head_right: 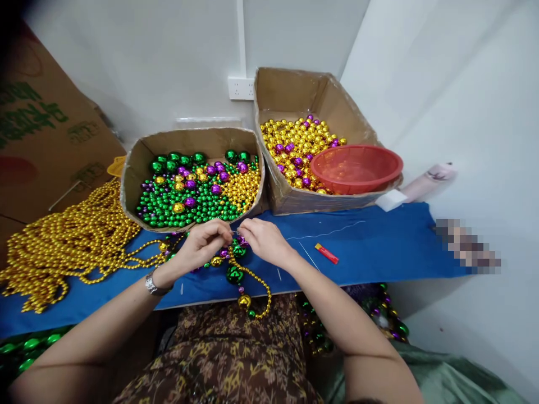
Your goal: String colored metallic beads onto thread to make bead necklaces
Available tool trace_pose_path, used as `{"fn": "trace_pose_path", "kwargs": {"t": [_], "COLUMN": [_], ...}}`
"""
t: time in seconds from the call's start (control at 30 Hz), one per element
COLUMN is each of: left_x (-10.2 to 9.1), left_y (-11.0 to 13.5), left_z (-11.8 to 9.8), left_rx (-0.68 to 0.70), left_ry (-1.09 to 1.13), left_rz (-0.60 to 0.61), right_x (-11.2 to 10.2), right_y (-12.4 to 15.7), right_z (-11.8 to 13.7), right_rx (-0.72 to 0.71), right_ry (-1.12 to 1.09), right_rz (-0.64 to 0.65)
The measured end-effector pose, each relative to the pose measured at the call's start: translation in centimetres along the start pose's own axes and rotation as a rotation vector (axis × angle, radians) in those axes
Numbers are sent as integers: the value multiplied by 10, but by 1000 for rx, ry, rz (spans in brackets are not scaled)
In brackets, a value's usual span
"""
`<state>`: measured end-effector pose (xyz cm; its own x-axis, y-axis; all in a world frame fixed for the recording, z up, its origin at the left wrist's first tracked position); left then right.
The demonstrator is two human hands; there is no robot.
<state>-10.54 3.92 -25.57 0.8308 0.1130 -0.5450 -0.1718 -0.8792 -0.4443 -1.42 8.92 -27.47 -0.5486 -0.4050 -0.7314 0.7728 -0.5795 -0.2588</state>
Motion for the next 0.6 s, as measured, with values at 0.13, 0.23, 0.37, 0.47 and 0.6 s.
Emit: {"fn": "trace_pose_path", "kwargs": {"t": [0.13,0.23,0.37,0.47,0.6], "left_x": [-1,3,9,11,9], "left_y": [3,9,15,14,8], "left_z": [-15,-23,-22,-16,-9], "left_rx": [146,267,318,275,172], "left_ry": [-250,-402,-469,-424,-305], "left_rz": [-8,-35,-60,-61,-100], "right_x": [0,3,4,4,1], "right_y": [0,1,1,0,-2], "right_z": [1,-1,-5,-3,5], "right_rx": [21,61,104,86,46], "right_ry": [-142,-228,-294,-302,-240], "right_rz": [74,127,130,123,97]}}
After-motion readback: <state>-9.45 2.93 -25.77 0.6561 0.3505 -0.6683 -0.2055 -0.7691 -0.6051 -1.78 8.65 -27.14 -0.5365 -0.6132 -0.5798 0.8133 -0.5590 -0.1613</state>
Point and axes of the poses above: each hand's wrist, its own y-axis away from the middle knuckle, its own x-axis out of the palm, z = x × y, the point moved 10 cm from there along -y, towards the middle knuckle, and after that the axes turned 5 degrees about -y, right-handed, at the moved point
